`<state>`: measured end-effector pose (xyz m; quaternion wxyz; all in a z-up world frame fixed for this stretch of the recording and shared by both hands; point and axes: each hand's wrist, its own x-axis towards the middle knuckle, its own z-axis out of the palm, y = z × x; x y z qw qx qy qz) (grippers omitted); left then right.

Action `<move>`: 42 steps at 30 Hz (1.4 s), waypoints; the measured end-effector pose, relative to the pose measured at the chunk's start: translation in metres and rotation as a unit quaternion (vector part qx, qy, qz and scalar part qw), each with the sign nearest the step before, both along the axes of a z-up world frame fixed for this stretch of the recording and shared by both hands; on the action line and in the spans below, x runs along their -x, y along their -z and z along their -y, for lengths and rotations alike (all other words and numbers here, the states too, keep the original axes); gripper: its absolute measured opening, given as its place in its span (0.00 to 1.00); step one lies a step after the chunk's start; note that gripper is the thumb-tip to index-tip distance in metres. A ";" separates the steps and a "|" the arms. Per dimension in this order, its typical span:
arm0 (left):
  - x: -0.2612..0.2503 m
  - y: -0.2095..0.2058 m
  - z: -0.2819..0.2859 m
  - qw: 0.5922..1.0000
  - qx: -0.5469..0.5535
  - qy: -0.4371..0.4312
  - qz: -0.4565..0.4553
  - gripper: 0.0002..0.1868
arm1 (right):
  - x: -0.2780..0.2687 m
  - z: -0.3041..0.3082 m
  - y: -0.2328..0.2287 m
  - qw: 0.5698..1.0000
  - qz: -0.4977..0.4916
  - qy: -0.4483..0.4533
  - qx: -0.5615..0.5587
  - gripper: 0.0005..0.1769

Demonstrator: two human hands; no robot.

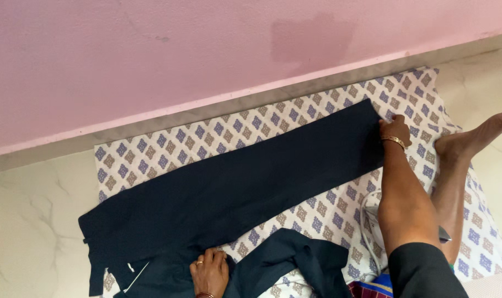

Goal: The person irons a pair of black trousers laid out on a patterned mat on the floor. They use a white electric iron to smooth the fabric, folding the trousers in half and pressing the seams before setting the iron aside.

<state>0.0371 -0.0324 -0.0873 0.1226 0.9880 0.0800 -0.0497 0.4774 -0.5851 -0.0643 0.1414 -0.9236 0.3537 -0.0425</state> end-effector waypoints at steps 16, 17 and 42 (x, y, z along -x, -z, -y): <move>0.010 -0.010 0.004 0.996 0.035 0.005 0.081 0.07 | 0.209 0.042 -0.209 0.882 0.144 -0.370 -0.255 0.27; 0.010 -0.008 0.005 0.995 0.046 0.004 0.084 0.08 | 0.251 0.052 -0.206 0.863 0.206 -0.385 -0.255 0.24; 0.034 -0.073 -0.037 0.982 0.046 -0.157 0.092 0.27 | 0.360 -0.067 -0.084 0.859 0.208 -0.342 -0.319 0.25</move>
